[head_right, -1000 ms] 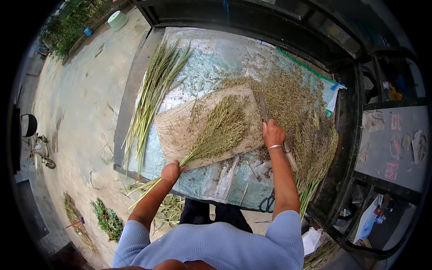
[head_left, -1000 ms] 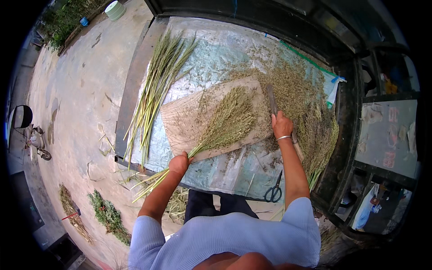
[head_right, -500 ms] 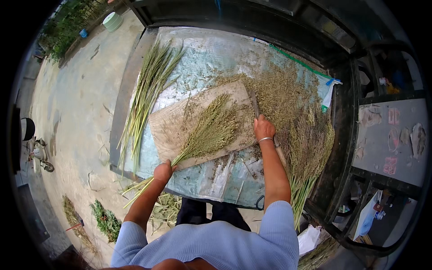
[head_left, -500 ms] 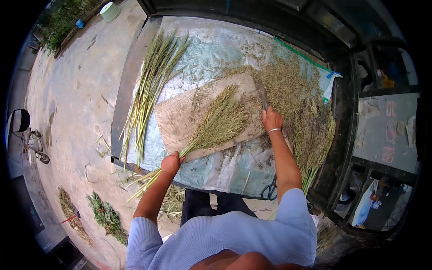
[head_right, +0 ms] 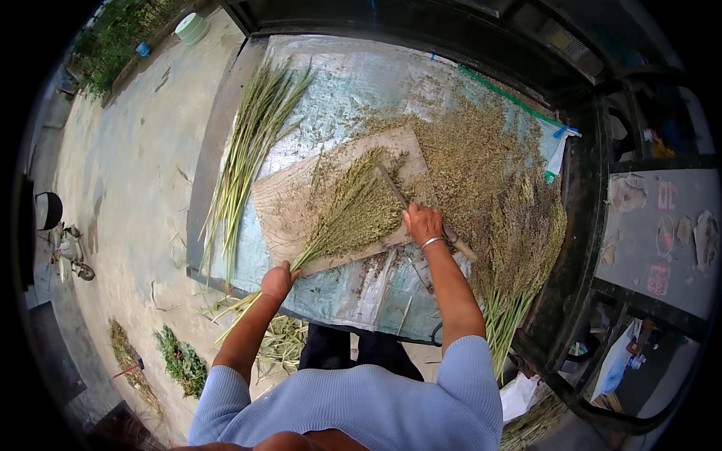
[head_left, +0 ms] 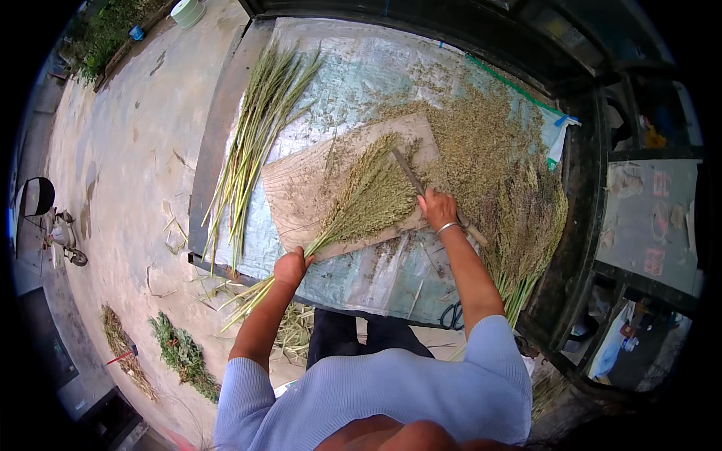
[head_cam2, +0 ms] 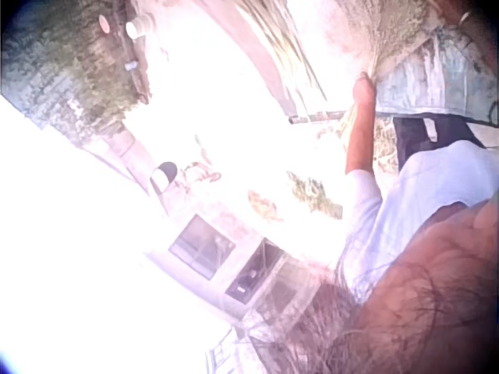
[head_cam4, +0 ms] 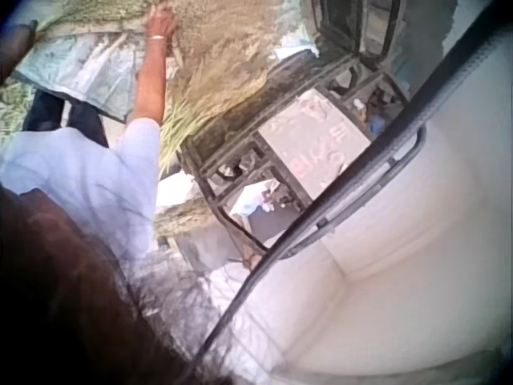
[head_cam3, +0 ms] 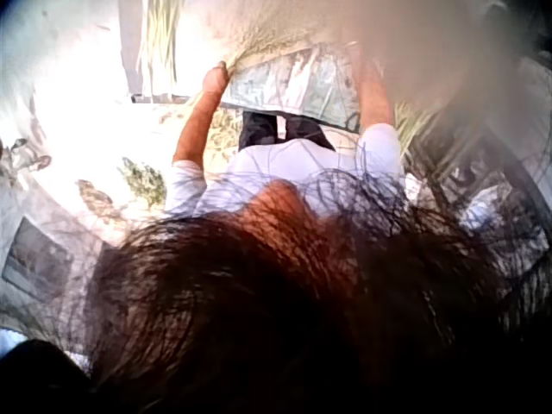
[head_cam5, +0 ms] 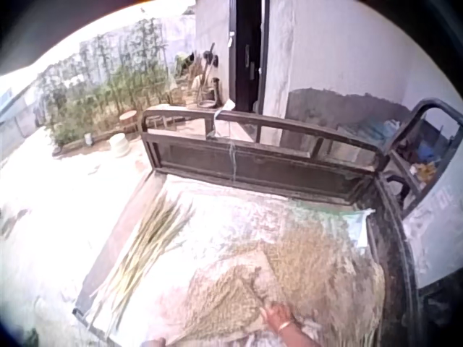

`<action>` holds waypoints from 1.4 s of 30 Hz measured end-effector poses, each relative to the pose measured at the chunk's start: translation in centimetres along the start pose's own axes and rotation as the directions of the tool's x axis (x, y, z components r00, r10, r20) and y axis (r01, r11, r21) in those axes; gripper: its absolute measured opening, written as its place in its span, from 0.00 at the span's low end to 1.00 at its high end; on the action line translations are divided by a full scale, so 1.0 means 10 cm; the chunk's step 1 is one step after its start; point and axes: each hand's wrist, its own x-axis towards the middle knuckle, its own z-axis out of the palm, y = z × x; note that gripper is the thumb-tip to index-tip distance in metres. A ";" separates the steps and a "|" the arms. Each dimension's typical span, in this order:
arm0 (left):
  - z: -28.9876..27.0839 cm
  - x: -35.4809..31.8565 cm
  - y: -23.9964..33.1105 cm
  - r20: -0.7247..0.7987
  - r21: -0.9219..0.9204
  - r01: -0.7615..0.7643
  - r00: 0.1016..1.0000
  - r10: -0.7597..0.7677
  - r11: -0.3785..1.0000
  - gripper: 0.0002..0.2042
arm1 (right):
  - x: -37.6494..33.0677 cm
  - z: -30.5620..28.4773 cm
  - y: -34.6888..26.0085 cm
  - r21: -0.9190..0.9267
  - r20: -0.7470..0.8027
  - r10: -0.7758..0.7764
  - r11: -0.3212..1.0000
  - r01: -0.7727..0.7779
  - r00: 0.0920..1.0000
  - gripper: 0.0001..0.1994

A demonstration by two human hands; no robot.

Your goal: The person threshes bundles of grain by repeatedly striking them against a wooden board to separate the seeds. The person gathers the grain stalks, aligns them, and uses a wooden tool to beat the heads against the board, causing the seeds to fall onto a tarp below. The person occasionally pauses to adjust the bundles or clear the board.

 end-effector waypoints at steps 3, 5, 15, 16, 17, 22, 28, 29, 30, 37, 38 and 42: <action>0.01 0.03 0.02 -0.016 -0.038 -0.025 1.000 0.024 0.999 0.21 | 0.23 -0.31 0.11 -0.026 -0.016 0.263 0.964 -0.264 0.965 0.13; -0.01 0.05 -0.04 -0.008 -0.055 -0.021 1.000 0.020 0.998 0.21 | 0.27 -0.55 -0.07 -0.028 -0.024 0.327 0.944 -0.328 0.945 0.13; 0.02 0.10 -0.07 0.035 -0.170 -0.033 0.999 0.039 0.985 0.22 | -0.23 -0.02 -0.52 0.155 -0.018 -0.120 0.980 0.122 0.993 0.12; 0.04 0.07 -0.06 0.030 -0.191 -0.054 0.998 0.061 0.980 0.22 | -0.16 -0.01 -0.29 0.107 -0.006 -0.093 0.990 0.093 0.996 0.12; 0.06 0.09 -0.07 0.029 -0.225 -0.058 0.997 0.066 0.973 0.22 | -0.04 -0.03 -0.13 0.056 -0.020 0.028 0.998 -0.027 0.999 0.13; 0.03 0.06 -0.06 0.014 -0.172 -0.019 1.000 0.021 0.985 0.21 | 0.13 -0.41 0.06 0.024 -0.072 0.265 0.964 -0.264 0.962 0.14; -0.11 0.04 0.08 -0.139 -0.041 -0.088 0.987 0.081 0.995 0.20 | -0.39 -0.76 -1.41 0.379 -0.179 -0.232 0.880 0.285 0.956 0.13; -0.24 0.05 0.15 -0.217 0.003 -0.130 0.968 0.127 0.992 0.18 | -0.40 -0.84 -1.58 0.396 -0.215 -0.265 0.856 0.332 0.940 0.13; -0.39 0.10 0.21 -0.291 0.047 -0.166 0.941 0.173 0.985 0.16 | -0.37 -0.91 -1.69 0.403 -0.211 -0.273 0.851 0.338 0.939 0.13; -0.12 0.38 0.25 -0.286 0.303 -0.103 0.938 0.194 0.948 0.04 | -0.25 -0.53 -1.53 0.217 0.012 -0.215 0.954 0.208 0.976 0.12; -0.06 0.39 0.27 -0.274 0.336 -0.098 0.941 0.197 0.937 0.04 | -0.31 -0.38 -1.41 0.216 0.039 -0.218 0.955 0.205 0.975 0.12; 0.03 0.41 0.34 -0.268 0.400 -0.088 0.941 0.208 0.912 0.04 | -0.36 -0.42 -1.56 0.209 0.028 -0.292 0.937 0.280 0.956 0.11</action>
